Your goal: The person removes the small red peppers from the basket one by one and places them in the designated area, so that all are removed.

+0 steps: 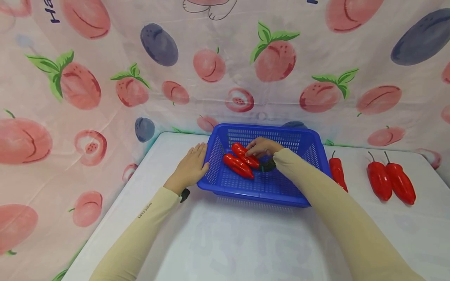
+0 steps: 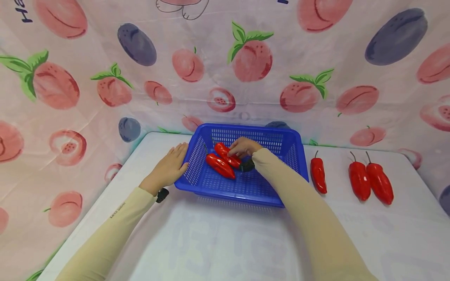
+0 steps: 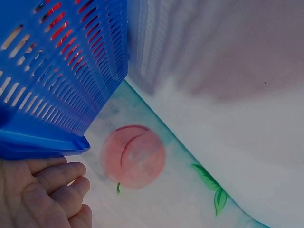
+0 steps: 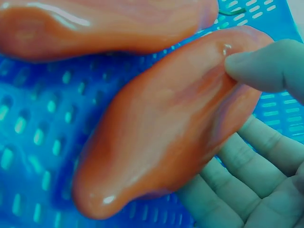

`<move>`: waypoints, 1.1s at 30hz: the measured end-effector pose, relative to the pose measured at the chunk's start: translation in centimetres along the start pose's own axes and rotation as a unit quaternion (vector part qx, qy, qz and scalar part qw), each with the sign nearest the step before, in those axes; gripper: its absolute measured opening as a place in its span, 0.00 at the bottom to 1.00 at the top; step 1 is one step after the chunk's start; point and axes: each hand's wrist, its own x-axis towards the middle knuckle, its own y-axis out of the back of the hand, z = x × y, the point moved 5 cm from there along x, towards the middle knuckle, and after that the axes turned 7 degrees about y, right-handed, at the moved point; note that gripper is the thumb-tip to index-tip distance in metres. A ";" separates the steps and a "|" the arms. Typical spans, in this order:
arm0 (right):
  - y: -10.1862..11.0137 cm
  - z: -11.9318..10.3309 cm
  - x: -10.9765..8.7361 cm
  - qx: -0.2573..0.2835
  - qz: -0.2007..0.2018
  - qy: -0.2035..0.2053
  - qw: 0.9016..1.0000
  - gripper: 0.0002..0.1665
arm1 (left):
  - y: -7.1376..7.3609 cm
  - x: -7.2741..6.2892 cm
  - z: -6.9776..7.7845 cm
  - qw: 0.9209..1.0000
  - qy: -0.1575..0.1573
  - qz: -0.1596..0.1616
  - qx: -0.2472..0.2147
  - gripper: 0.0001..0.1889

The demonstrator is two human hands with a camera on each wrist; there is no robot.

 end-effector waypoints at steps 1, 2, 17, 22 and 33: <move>0.1 0.0 0.0 0.006 0.000 0.000 1.000 0.28 | 0.0 0.0 0.0 1.000 0.001 0.000 -0.001 0.35; 0.1 0.0 -0.1 0.010 -0.001 0.001 1.000 0.28 | 0.0 0.0 0.0 1.000 0.001 0.000 -0.001 0.35; 0.9 -1.2 -1.0 0.057 -0.015 0.017 0.998 0.33 | 0.0 0.0 0.0 1.000 -0.003 0.004 -0.004 0.35; 1.4 -1.9 -1.2 0.076 -0.012 0.025 0.997 0.36 | 0.1 0.1 0.0 1.000 -0.005 0.005 -0.006 0.35; 2.3 -3.9 -2.4 0.116 -0.007 0.069 0.991 0.35 | 0.0 0.1 -0.1 1.000 -0.002 0.005 -0.006 0.34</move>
